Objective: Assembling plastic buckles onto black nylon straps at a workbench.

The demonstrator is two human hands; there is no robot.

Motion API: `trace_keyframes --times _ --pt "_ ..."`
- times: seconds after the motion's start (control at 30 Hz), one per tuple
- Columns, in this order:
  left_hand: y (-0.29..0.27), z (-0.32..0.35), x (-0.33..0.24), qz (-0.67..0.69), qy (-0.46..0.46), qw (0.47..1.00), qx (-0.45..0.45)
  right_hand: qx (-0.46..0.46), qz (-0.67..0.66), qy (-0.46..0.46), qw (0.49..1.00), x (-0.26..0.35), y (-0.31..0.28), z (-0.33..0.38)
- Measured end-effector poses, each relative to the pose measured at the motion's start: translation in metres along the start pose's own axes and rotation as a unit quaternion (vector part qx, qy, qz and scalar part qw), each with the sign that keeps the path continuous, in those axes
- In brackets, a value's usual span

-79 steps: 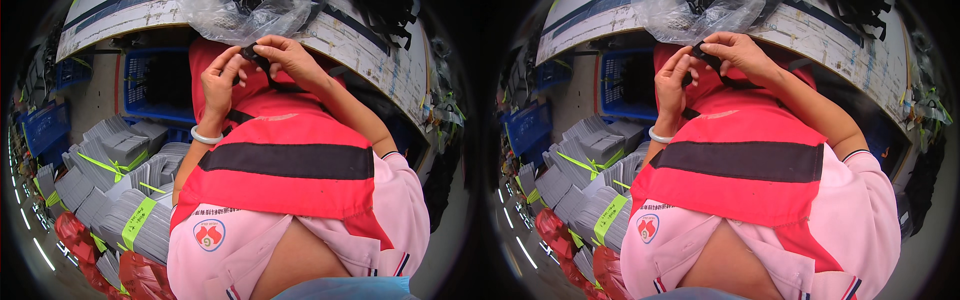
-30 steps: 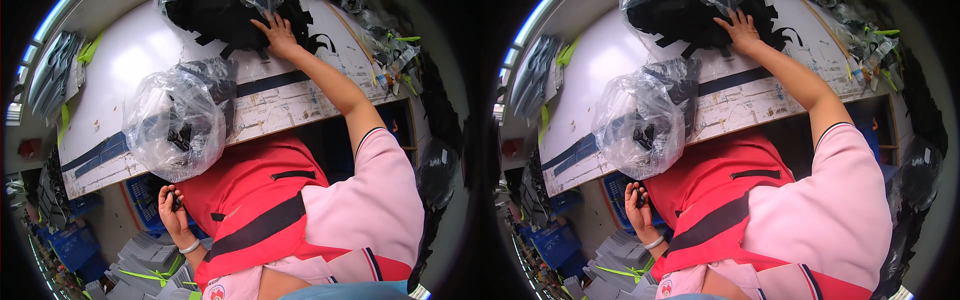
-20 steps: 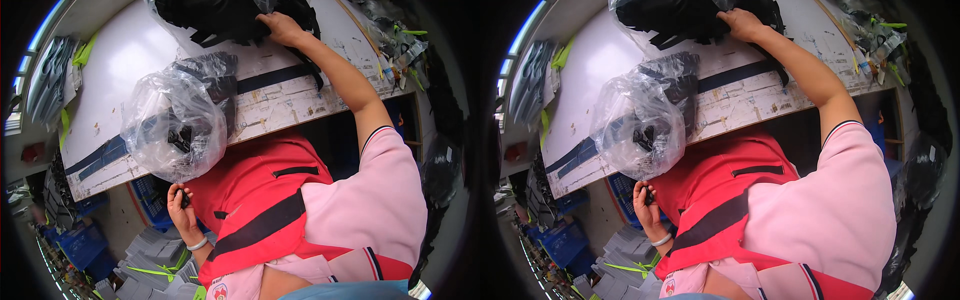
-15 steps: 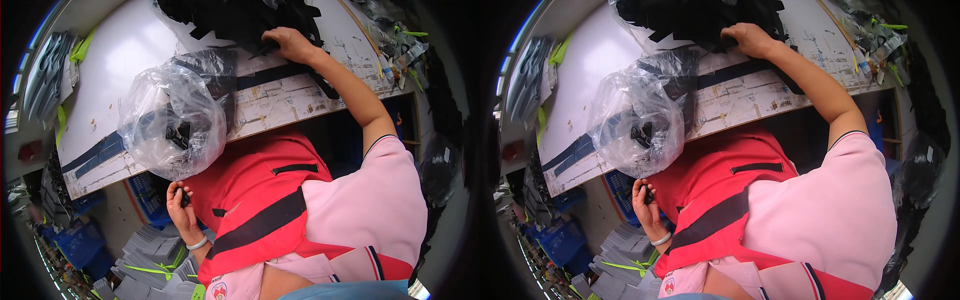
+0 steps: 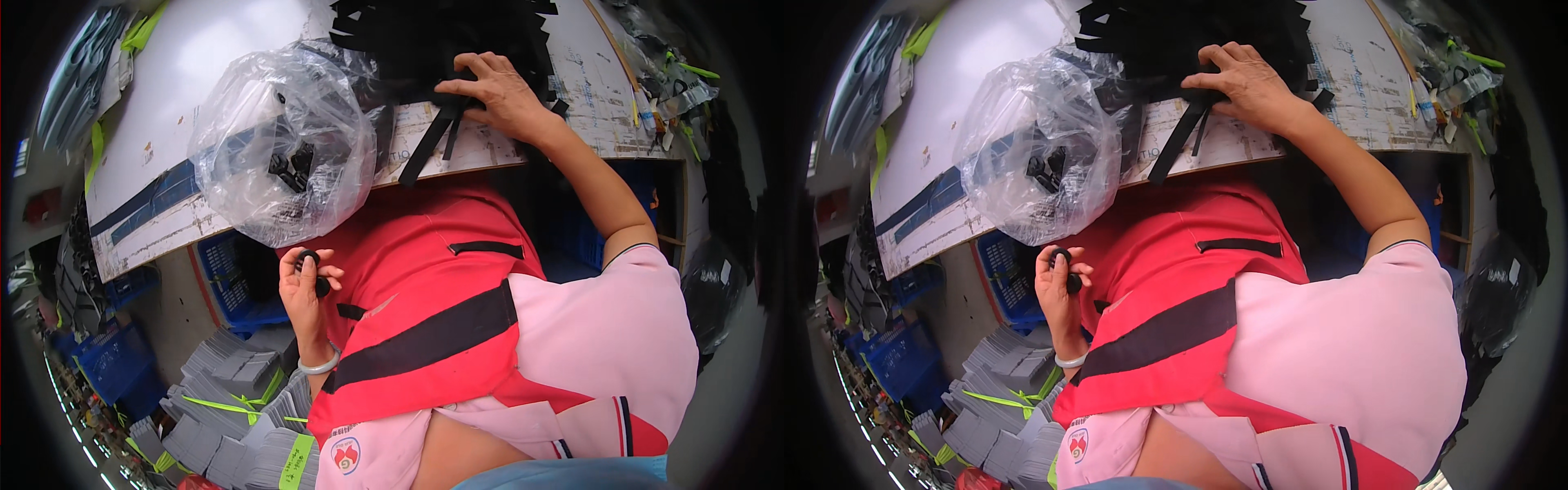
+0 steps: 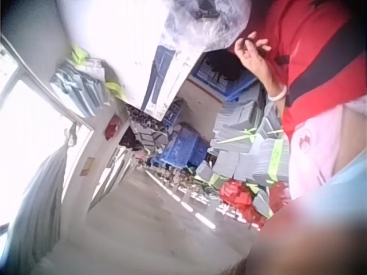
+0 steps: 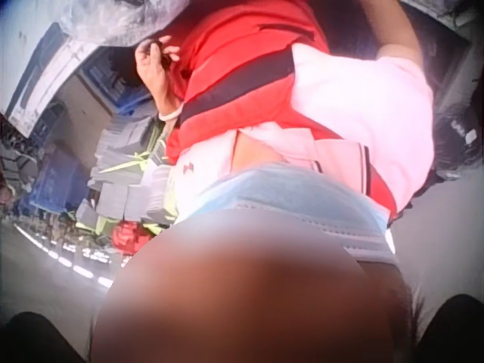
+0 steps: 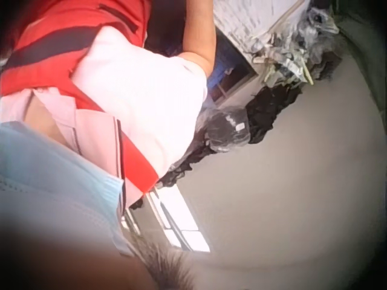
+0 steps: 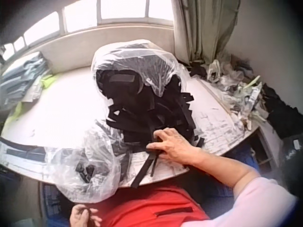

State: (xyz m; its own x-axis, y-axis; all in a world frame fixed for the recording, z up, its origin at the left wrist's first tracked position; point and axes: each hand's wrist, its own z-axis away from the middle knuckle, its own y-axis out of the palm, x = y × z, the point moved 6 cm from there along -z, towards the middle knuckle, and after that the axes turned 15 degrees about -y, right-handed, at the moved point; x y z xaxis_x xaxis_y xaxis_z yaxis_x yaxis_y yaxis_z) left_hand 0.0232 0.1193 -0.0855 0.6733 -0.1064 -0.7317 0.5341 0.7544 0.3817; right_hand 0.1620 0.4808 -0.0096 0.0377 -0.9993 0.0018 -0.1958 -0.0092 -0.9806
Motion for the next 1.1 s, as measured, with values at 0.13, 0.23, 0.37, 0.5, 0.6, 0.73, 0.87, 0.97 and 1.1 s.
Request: trace_keyframes --times 0.13,0.23,0.37,0.5,0.6,0.73,0.87,0.97,1.1 --pt "0.005 0.001 0.008 -0.015 -0.025 0.999 -0.028 -0.055 -0.051 -0.047 0.996 0.018 0.01 0.004" --pt "0.004 -0.001 0.01 -0.049 -0.012 0.998 -0.047 -0.137 -0.087 -0.066 0.985 0.023 0.004 -0.001" --pt "0.025 -0.01 -0.009 -0.037 0.028 0.998 -0.04 -0.312 -0.047 -0.145 0.938 0.056 -0.08 -0.038" --pt "0.039 -0.014 -0.026 0.0 0.064 0.998 -0.001 -0.372 -0.305 -0.234 0.845 0.12 -0.13 -0.046" --pt "0.043 -0.017 -0.025 -0.018 0.086 0.995 0.054 -0.188 -0.438 -0.204 0.855 0.167 -0.111 -0.066" --pt "0.04 -0.013 -0.021 0.031 0.057 0.997 0.047 -0.048 -0.739 0.093 0.665 0.17 0.003 -0.07" --pt "0.03 -0.003 -0.012 0.118 -0.036 0.98 0.155 0.083 -0.804 0.216 0.548 0.181 0.028 -0.061" --pt "0.032 -0.004 -0.007 0.232 -0.058 0.941 0.239 0.111 -0.829 0.216 0.504 0.193 0.032 -0.065" --pt "0.039 -0.001 0.004 0.273 -0.112 0.913 0.283 0.13 -0.833 0.219 0.492 0.207 0.032 -0.071"
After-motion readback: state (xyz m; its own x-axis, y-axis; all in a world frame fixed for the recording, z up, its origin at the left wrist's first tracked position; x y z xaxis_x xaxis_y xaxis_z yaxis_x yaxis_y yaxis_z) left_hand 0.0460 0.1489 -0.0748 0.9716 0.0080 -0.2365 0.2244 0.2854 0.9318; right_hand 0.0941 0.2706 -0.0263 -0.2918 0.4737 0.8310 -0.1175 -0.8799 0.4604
